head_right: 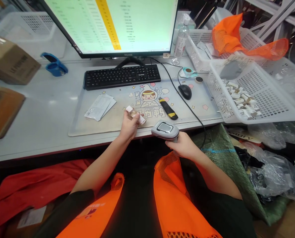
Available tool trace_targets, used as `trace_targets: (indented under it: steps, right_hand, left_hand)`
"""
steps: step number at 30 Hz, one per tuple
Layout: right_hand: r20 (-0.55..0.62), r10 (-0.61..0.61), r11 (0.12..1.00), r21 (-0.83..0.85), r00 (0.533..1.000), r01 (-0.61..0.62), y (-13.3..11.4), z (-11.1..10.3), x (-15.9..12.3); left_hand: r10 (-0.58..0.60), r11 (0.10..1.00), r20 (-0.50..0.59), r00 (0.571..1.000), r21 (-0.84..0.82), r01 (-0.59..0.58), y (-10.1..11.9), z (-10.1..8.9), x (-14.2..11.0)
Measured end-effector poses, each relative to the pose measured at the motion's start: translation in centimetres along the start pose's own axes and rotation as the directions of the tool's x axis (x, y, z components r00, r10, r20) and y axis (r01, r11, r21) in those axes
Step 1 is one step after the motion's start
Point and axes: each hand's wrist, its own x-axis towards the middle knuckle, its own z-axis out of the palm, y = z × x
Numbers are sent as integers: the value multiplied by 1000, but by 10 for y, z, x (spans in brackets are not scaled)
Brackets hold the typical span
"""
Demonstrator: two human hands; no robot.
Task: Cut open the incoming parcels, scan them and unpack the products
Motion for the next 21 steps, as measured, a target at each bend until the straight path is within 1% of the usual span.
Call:
trace_targets:
  steps: [4, 7, 10, 11, 13, 15, 16, 17, 19, 20, 21]
  right_hand:
    - [-27, -58, 998, -7, 998, 58, -2, 0, 2]
    - [-17, -75, 997, -5, 997, 75, -1, -1, 2]
    - [-10, -38, 999, -25, 999, 38, 5, -7, 1]
    - [-23, -15, 999, -34, 1000, 14, 8, -11, 1]
    - [-86, 32, 999, -33, 996, -35, 14, -25, 7]
    - [-175, 65, 998, -7, 982, -67, 20, -46, 22]
    - [-202, 81, 997, 17, 976, -79, 22, -58, 34]
    - [-209, 102, 994, 47, 973, -95, 23, -69, 49]
    - [-179, 141, 987, 106, 974, -124, 25, -89, 83]
    - [-180, 136, 987, 105, 974, -119, 25, -96, 101]
    - [-205, 124, 991, 71, 971, -111, 26, -101, 117]
  left_hand:
    - [51, 998, -3, 999, 35, -51, -2, 1, -1]
    - [55, 998, -4, 999, 40, -54, -3, 1, 0]
    - [32, 999, -29, 999, 25, -32, -3, -2, 0]
    - [20, 1000, -42, 999, 19, -19, -3, -5, 0]
    - [-2, 1000, -63, 998, 15, 3, -2, -11, 0]
    - [-7, 1000, -76, 997, 19, 8, -1, -17, -2]
    - [-3, 1000, -78, 997, 21, 5, -1, -20, -2]
    - [1, 1000, -79, 997, 22, 1, 0, -22, -3]
    - [-1, 1000, -79, 997, 21, 3, 0, -25, -6]
    - [-6, 1000, -78, 997, 19, 8, 1, -26, -7]
    - [-13, 1000, -77, 997, 19, 14, 2, -27, -9]
